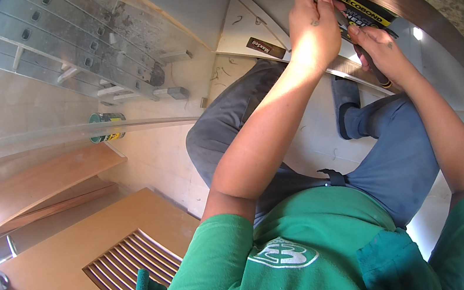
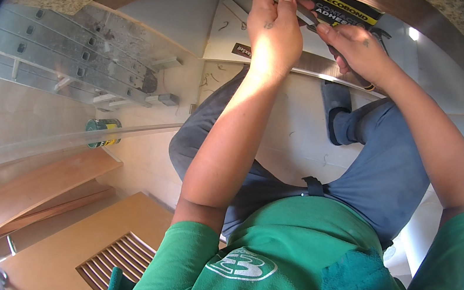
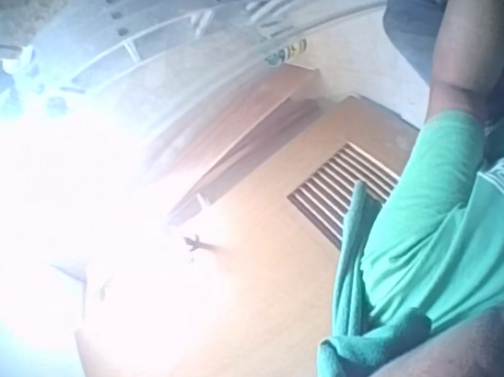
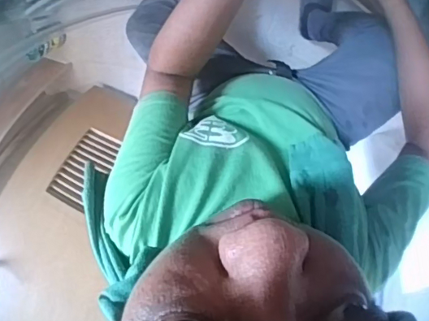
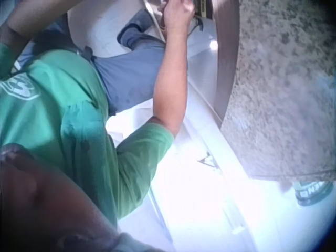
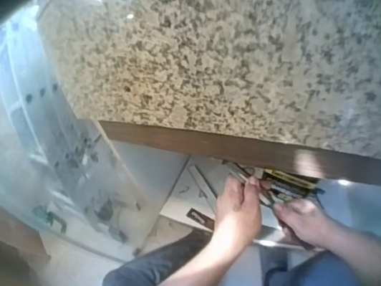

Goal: The person sits on the floor under a bathroom vanity and uses a screwdriver to tighten screws into the wooden frame of the cabinet. They briefly open a nearby door before returning to the task.

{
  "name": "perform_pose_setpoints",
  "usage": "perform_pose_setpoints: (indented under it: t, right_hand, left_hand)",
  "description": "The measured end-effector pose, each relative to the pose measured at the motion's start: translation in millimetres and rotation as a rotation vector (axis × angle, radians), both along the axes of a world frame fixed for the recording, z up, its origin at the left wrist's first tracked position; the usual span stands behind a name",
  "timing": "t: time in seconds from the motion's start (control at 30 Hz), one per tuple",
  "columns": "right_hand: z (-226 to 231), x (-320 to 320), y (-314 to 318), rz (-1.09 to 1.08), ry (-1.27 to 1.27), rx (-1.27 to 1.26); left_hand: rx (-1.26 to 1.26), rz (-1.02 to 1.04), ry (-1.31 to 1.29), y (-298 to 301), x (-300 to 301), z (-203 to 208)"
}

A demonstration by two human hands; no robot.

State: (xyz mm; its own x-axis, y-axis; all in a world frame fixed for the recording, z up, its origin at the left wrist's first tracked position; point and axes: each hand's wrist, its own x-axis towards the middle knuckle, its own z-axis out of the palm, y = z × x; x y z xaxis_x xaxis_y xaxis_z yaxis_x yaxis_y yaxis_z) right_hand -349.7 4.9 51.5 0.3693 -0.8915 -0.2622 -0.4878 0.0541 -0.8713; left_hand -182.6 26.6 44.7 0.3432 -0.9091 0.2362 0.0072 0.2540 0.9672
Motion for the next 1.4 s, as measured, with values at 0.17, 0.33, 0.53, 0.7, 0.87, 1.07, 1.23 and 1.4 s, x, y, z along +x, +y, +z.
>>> perform_pose_setpoints:
  t: [0.17, 0.33, 0.53, 0.7, 0.87, 1.07, 1.23, 1.4]
  right_hand:
    - [18.6, 8.4, 7.0, -0.010, 0.090, -0.085]
    - [20.4, 11.0, 6.7, -0.034, 0.121, -0.107]
    - [13.1, 1.6, 9.9, -0.028, 0.079, -0.117]
    - [6.1, 5.5, 3.6, -0.027, 0.110, -0.181]
    - [12.1, 13.4, 9.7, -0.064, 0.101, -0.114]
    - [3.6, 1.9, 11.4, -0.022, 0.035, -0.147]
    - [8.4, 13.6, 7.1, -0.083, 0.126, -0.121]
    - [1.0, 3.6, 10.3, -0.029, 0.005, -0.146]
  left_hand:
    - [0.058, 0.052, 0.153, -1.9, -1.4, 6.9]
    - [0.023, -0.011, 0.177, -3.7, 3.0, 4.4]
    - [0.001, -0.023, 0.006, 1.4, -1.9, -1.4]
    - [0.005, -0.026, 0.055, -0.5, 0.9, 1.9]
    - [0.025, -0.044, 0.134, -1.5, 2.8, 0.5]
    - [-0.043, -0.001, -0.002, 8.1, -3.2, 4.8]
    - [0.022, -0.001, 0.041, 1.1, 2.3, 6.8]
    - [-0.071, -0.017, 0.042, 2.4, -3.2, -3.4]
